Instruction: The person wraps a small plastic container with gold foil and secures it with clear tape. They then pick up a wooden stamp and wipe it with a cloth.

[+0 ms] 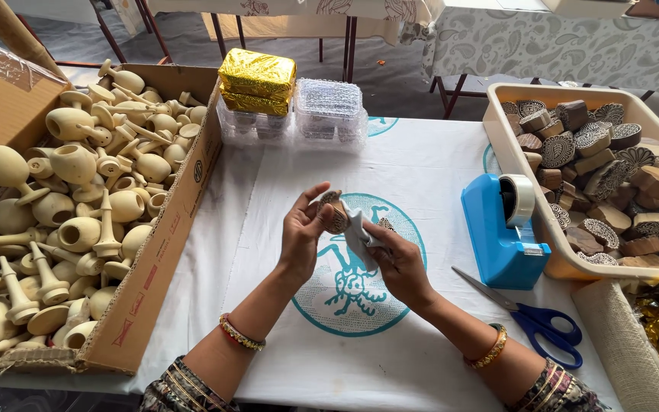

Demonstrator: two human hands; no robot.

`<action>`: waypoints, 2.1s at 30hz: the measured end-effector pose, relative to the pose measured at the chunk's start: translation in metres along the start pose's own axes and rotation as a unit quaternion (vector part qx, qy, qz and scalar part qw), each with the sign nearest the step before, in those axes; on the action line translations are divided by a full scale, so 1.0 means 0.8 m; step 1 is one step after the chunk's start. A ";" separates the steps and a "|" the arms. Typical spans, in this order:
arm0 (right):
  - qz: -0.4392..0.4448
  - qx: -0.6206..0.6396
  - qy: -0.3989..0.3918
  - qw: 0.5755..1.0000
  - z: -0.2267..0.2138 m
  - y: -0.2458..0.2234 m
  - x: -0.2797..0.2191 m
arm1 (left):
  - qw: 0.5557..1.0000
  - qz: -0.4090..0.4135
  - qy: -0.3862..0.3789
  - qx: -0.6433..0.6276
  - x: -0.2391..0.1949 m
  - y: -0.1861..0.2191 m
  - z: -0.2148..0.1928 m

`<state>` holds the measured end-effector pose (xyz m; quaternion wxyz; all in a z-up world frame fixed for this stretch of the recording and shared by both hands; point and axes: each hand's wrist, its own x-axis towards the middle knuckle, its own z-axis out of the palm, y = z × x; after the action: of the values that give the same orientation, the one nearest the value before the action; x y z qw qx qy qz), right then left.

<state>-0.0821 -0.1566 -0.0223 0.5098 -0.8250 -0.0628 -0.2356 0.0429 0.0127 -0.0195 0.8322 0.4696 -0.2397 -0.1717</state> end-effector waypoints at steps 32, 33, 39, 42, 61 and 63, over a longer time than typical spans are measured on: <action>-0.110 -0.331 -0.216 0.912 0.116 -0.004 0.525 | 0.905 -0.072 -0.106 0.406 0.019 -0.032 -0.032; -0.077 -0.322 -0.233 0.914 0.120 0.007 0.538 | 0.901 -0.071 -0.107 0.414 0.019 -0.034 -0.032; 0.024 -0.371 -0.258 0.892 0.145 -0.005 0.542 | 0.903 -0.068 -0.114 0.409 0.020 -0.036 -0.032; 0.028 -0.404 -0.232 0.885 0.145 -0.006 0.539 | 0.902 -0.070 -0.117 0.409 0.020 -0.035 -0.033; 0.186 -0.472 -0.170 0.845 -0.210 0.220 0.382 | 0.902 -0.077 -0.109 0.411 0.022 -0.018 -0.028; 0.191 -0.473 -0.172 0.843 -0.203 0.260 0.364 | 0.902 -0.089 -0.111 0.408 0.021 -0.012 -0.025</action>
<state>0.1933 -0.4363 0.0011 0.0741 -0.9889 0.1287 0.0109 0.0676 0.0136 -0.0328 0.5170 0.7654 -0.3365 -0.1836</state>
